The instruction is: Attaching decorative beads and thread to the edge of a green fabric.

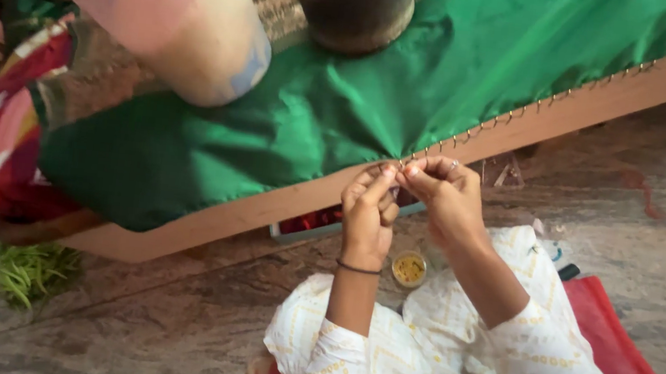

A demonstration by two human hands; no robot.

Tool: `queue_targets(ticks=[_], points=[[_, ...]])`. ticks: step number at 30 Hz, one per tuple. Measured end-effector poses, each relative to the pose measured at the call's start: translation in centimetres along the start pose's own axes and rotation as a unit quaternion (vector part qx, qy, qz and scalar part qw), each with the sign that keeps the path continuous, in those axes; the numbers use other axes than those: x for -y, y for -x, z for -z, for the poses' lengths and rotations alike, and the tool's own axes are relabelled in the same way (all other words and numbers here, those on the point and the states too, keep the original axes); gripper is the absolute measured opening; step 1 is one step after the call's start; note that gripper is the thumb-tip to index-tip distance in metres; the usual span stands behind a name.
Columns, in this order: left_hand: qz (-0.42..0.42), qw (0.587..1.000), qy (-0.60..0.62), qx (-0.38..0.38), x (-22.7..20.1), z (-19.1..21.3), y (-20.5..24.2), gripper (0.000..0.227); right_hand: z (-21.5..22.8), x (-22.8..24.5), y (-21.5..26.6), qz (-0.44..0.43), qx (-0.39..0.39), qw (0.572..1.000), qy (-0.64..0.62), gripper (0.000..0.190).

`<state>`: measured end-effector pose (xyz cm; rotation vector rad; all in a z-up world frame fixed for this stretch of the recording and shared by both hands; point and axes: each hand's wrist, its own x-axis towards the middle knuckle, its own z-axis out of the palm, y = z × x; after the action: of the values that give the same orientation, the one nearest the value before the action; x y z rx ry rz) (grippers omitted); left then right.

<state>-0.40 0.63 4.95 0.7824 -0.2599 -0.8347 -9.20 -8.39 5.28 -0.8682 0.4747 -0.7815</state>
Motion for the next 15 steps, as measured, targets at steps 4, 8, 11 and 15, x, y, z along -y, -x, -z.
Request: queue_targets(ticks=[4, 8, 11, 15], points=[[0.009, 1.000, 0.005, 0.011, 1.8, 1.9, -1.2, 0.005, 0.8, 1.1, 0.2, 0.006, 0.015, 0.999, 0.045, 0.004], [0.001, 1.000, 0.006, 0.006, 1.4, 2.6, -1.2, 0.008, 3.9, 1.3, 2.0, 0.057, 0.126, 0.936, 0.324, 0.014], [0.024, 0.997, -0.071, -0.013, -1.1, -0.1, -0.3, 0.018, 13.8, -5.7, 4.5, -0.016, 0.378, 0.715, 0.587, 0.009], [0.032, 0.987, -0.158, -0.005, -0.7, 0.2, -1.8, 0.023, 33.5, -14.9, 9.5, -0.115, 0.536, 0.513, 0.660, 0.010]])
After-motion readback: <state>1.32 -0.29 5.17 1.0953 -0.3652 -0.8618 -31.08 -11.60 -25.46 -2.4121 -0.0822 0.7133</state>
